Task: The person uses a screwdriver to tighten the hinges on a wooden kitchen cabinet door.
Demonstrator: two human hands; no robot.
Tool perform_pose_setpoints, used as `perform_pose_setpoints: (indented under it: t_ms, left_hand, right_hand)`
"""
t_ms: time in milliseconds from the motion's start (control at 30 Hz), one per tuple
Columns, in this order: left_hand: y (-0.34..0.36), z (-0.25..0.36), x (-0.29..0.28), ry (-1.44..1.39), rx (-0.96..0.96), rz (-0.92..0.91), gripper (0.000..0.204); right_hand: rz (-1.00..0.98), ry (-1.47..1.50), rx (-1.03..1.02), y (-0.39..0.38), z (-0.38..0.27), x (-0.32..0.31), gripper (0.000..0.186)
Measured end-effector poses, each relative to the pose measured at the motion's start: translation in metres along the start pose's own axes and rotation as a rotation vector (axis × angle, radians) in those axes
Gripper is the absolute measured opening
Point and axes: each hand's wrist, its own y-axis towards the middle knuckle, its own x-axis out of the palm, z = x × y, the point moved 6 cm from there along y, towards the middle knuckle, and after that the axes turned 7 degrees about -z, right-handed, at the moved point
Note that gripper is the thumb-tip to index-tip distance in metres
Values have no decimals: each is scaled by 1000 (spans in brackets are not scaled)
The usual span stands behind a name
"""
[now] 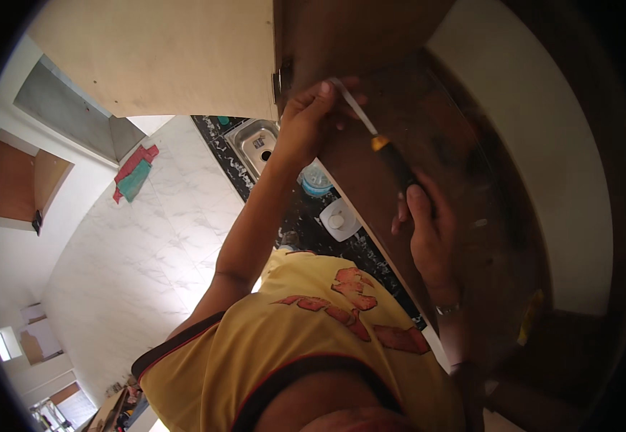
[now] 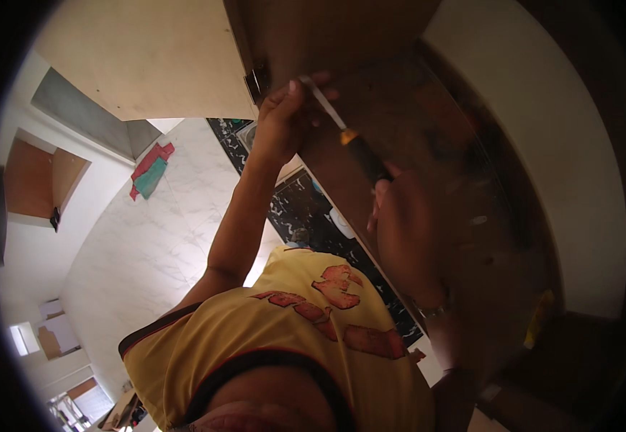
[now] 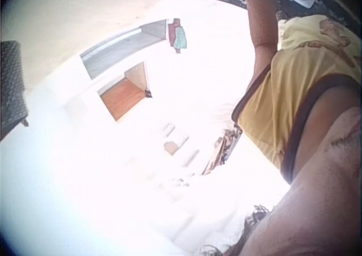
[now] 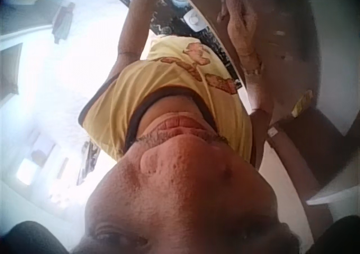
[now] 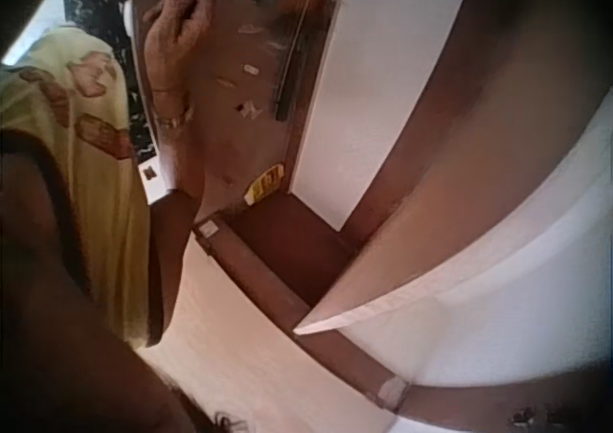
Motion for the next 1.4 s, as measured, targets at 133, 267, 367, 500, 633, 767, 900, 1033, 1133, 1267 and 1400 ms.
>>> perform_pose_setpoints:
  t_ms: [133,267,367,500,633,767,900,1033,1133,1267,1400]
  left_hand:
    - [-4,-8,-18,-451,173,-152,43]
    - [1,-10,-21,-566,234,-191,42]
    - [5,-11,-20,-563,265,-235,41]
    - [7,-8,-19,-602,279,-204,37]
    - [8,-12,-23,-601,278,-190,32]
    - [6,-11,-21,-619,254,-223,29]
    - [4,-10,-20,-649,262,-210,28]
    - [5,-10,-20,-652,301,-185,28]
    - [6,-9,-21,-634,291,-202,28]
    - [8,-10,-19,-654,278,-170,28]
    - [9,-8,-16,-799,331,-167,27]
  right_hand:
    - [-85,30,141,12,-4,28,39]
    - [-142,5,92,25,-7,40,39]
    - [-143,24,83,32,-5,42,40]
    - [-149,-10,90,38,-8,43,41]
    - [-155,-49,94,40,-12,43,41]
    - [-156,-50,95,38,-10,42,41]
    - [-154,-63,113,39,-5,38,43]
    - [-177,397,353,41,-5,41,44]
    - [-265,572,446,44,10,34,44]
    - [-404,749,445,40,-1,52,46]
    - [-380,774,359,44,-12,70,53]
